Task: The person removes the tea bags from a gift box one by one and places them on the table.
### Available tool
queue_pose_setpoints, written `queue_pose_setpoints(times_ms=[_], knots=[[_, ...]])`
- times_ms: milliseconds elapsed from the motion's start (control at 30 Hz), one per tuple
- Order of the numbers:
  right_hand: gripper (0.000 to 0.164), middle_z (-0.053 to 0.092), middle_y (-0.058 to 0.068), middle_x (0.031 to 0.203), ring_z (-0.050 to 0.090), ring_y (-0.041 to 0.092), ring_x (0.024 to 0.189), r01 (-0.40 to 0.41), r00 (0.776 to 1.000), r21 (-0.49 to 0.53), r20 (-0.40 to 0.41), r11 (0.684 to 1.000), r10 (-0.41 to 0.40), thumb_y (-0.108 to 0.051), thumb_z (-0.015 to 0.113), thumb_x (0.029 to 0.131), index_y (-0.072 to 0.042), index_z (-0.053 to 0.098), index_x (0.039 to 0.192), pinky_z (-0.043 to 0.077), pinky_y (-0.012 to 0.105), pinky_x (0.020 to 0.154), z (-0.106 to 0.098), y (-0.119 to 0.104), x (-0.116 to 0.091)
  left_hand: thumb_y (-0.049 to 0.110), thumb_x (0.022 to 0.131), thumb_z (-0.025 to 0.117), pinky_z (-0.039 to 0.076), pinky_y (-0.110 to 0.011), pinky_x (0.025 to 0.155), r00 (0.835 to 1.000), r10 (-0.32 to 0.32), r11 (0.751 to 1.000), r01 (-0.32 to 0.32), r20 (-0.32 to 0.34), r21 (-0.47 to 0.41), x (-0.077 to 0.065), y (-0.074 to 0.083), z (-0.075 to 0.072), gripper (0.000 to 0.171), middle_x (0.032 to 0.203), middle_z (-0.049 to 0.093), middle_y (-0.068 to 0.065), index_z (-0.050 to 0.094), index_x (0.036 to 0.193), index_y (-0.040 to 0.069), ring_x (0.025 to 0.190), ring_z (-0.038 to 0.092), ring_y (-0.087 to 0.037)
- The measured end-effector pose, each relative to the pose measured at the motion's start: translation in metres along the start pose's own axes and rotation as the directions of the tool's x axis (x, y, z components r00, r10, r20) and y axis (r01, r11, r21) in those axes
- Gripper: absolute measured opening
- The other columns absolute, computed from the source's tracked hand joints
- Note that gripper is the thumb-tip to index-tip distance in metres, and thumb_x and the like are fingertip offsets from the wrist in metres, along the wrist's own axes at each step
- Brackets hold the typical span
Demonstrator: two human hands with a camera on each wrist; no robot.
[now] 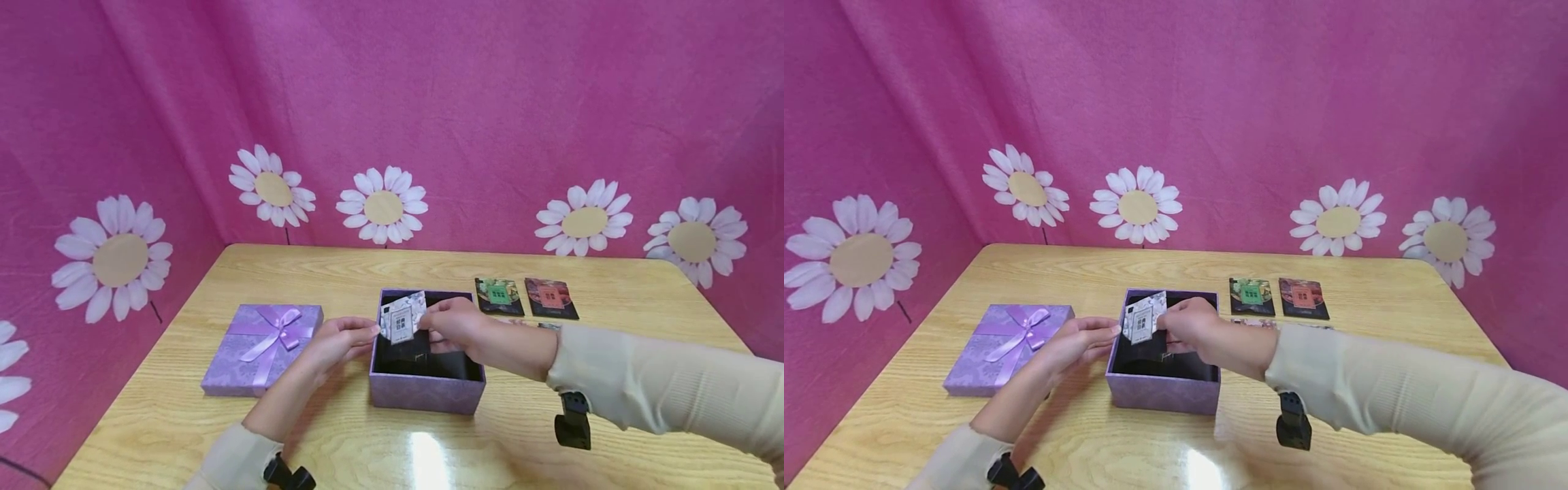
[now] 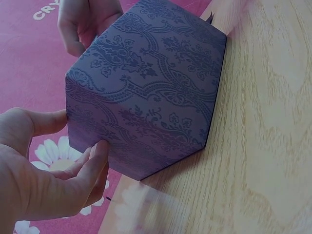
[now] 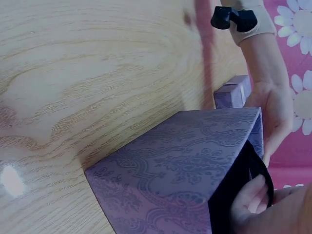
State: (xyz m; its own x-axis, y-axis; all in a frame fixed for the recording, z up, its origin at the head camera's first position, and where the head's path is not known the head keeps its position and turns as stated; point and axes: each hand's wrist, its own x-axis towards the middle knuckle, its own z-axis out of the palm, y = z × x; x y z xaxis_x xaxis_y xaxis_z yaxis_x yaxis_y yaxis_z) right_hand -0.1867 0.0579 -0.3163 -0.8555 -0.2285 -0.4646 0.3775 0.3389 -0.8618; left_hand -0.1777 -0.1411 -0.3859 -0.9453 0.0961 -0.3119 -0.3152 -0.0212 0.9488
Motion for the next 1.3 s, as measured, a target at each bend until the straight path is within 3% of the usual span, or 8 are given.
queue_pose_setpoints(times_ms=[233,400,533,767,1033,1133,1200,1300], knots=[[0.033,0.068,0.002,0.087,0.060,0.002,0.070,0.022,0.998,-0.011,0.052,1.000,-0.021,-0.005,0.054,0.091,0.011,0.054,0.120,0.062,0.029,0.080,-0.008,0.000,-0.006,0.005,0.091,0.059,0.059,-0.022,0.087,1.000,-0.001,1.000,0.001,-0.008,0.000,0.001,0.001,0.000,0.033,0.097,0.063,-0.004,0.055,0.119,-0.012,0.083,0.062,-0.005],[0.032,0.061,-0.007,0.073,0.053,0.000,0.064,0.029,0.997,0.004,0.065,1.000,-0.029,-0.005,0.053,0.092,0.011,0.054,0.119,0.057,0.020,0.069,-0.014,0.000,-0.009,0.005,0.091,0.059,0.059,-0.022,0.087,1.000,0.006,1.000,-0.006,0.002,-0.006,0.000,0.000,0.001,0.034,0.095,0.063,-0.003,0.055,0.119,-0.013,0.083,0.062,-0.005],[0.031,0.058,-0.008,0.072,0.050,-0.001,0.062,0.027,0.998,0.020,0.061,0.999,-0.028,-0.005,0.053,0.092,0.010,0.053,0.119,0.053,0.015,0.063,-0.018,-0.002,-0.011,0.005,0.091,0.060,0.058,-0.023,0.088,1.000,0.006,1.000,-0.006,-0.002,-0.009,-0.001,0.001,0.002,0.034,0.096,0.063,-0.004,0.054,0.119,-0.012,0.083,0.062,-0.005],[0.032,0.055,-0.006,0.080,0.048,0.001,0.063,0.005,0.997,0.051,0.082,0.999,-0.009,-0.006,0.051,0.095,0.009,0.049,0.123,0.053,0.017,0.068,-0.026,-0.002,-0.013,0.005,0.091,0.060,0.058,-0.024,0.089,1.000,0.001,1.000,-0.001,-0.016,0.004,-0.001,0.001,0.001,0.033,0.097,0.063,-0.005,0.055,0.119,-0.012,0.083,0.062,-0.005],[0.019,0.031,-0.005,0.068,0.030,0.006,0.059,-0.012,0.990,0.152,0.143,0.988,-0.010,-0.004,0.045,0.097,0.002,0.043,0.115,0.042,0.018,0.065,-0.041,0.000,-0.014,0.009,0.090,0.063,0.058,-0.023,0.090,1.000,-0.015,0.999,0.016,-0.020,0.029,0.008,-0.006,-0.002,0.033,0.098,0.064,-0.003,0.057,0.118,-0.008,0.088,0.064,-0.006],[0.026,0.027,-0.006,0.065,0.026,0.007,0.059,-0.015,0.987,0.199,0.161,0.980,-0.017,-0.004,0.043,0.097,0.001,0.037,0.122,0.038,0.019,0.065,-0.045,-0.001,-0.017,0.012,0.088,0.067,0.058,-0.023,0.091,1.000,-0.014,0.999,0.014,-0.009,0.029,0.015,-0.013,-0.006,0.035,0.100,0.066,-0.004,0.059,0.117,-0.006,0.091,0.065,-0.008],[0.035,0.026,-0.006,0.064,0.023,0.008,0.059,-0.016,0.985,0.226,0.173,0.974,-0.024,-0.004,0.041,0.098,0.002,0.032,0.130,0.036,0.019,0.065,-0.047,-0.001,-0.019,0.011,0.089,0.066,0.058,-0.025,0.092,1.000,-0.013,1.000,0.013,-0.014,0.028,0.012,-0.010,-0.005,0.034,0.105,0.066,-0.009,0.059,0.117,-0.006,0.093,0.065,-0.010],[0.032,0.026,-0.006,0.065,0.024,0.007,0.059,-0.021,0.984,0.257,0.176,0.966,-0.026,-0.005,0.041,0.098,0.001,0.034,0.129,0.037,0.019,0.066,-0.051,-0.001,-0.021,0.009,0.090,0.063,0.057,-0.029,0.096,0.999,-0.003,1.000,0.004,-0.032,0.030,0.003,-0.004,-0.001,0.034,0.113,0.064,-0.017,0.057,0.118,-0.010,0.095,0.064,-0.013]])
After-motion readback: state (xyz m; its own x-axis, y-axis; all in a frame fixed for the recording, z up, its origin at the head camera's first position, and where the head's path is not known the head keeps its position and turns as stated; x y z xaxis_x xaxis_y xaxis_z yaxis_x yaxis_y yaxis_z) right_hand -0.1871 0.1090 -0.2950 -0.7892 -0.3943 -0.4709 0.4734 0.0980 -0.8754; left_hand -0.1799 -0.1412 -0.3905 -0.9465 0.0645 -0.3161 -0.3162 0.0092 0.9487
